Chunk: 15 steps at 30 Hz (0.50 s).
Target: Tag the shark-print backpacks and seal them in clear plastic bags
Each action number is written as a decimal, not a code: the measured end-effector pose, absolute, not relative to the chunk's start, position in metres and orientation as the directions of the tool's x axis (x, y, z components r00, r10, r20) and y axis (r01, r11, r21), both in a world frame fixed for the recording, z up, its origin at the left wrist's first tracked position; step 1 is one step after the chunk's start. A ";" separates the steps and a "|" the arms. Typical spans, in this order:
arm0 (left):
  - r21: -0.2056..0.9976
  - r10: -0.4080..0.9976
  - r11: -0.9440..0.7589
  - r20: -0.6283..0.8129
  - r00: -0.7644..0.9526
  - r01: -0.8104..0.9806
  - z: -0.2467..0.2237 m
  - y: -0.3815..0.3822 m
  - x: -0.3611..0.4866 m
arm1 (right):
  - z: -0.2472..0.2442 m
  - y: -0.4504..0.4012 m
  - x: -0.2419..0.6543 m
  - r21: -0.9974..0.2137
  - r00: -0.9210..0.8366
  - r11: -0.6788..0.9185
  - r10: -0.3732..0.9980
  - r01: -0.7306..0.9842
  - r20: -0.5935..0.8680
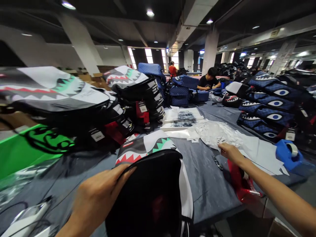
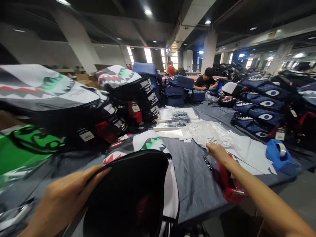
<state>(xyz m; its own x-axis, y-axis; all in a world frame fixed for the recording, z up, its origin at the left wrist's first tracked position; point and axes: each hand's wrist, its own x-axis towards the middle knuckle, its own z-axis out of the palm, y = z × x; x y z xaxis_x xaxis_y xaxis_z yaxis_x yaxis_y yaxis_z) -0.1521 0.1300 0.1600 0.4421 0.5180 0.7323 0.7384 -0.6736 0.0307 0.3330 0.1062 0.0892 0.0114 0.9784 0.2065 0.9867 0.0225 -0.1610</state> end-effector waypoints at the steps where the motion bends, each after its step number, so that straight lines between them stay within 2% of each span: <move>1: 0.009 0.507 -0.679 0.729 0.460 0.734 0.164 0.130 -0.150 | 0.091 0.088 0.311 -0.177 -0.094 0.151 0.950 0.973 0.296; 2: -0.007 0.511 -0.668 0.722 0.466 0.744 0.167 0.131 -0.148 | 0.091 0.070 0.285 -0.199 -0.234 0.334 0.886 0.921 0.401; 5: -0.017 0.609 -0.585 0.651 0.453 0.811 0.172 0.135 -0.143 | 0.082 0.024 0.200 -0.204 -0.561 0.688 0.699 0.696 0.443; 7: -0.025 0.667 -0.542 0.595 0.448 0.840 0.174 0.137 -0.142 | 0.074 0.015 0.148 -0.147 -0.762 0.889 0.449 0.434 0.467; 9: -0.024 0.703 -0.512 0.562 0.435 0.859 0.177 0.137 -0.140 | 0.070 0.028 0.111 -0.023 -0.849 0.963 0.248 0.269 0.466; 11: -0.005 0.726 -0.494 0.548 0.416 0.869 0.180 0.135 -0.138 | 0.074 0.054 0.098 0.098 -0.869 0.965 0.172 0.243 0.464; 13: 0.016 0.740 -0.488 0.538 0.404 0.872 0.182 0.133 -0.136 | 0.084 0.079 0.104 0.208 -0.839 0.935 0.141 0.287 0.525; 15: 0.012 0.743 -0.478 0.539 0.397 0.878 0.184 0.130 -0.134 | 0.096 0.096 0.120 0.190 -0.685 0.888 0.172 0.419 0.708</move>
<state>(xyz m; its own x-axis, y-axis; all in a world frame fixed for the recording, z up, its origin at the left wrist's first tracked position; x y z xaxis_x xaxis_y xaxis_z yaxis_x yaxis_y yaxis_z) -0.1337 0.1298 0.1840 0.3971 0.7431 0.5386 0.8781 -0.4783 0.0125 0.1195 0.0959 0.0963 -0.6851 0.1723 0.7078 0.4193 0.8878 0.1898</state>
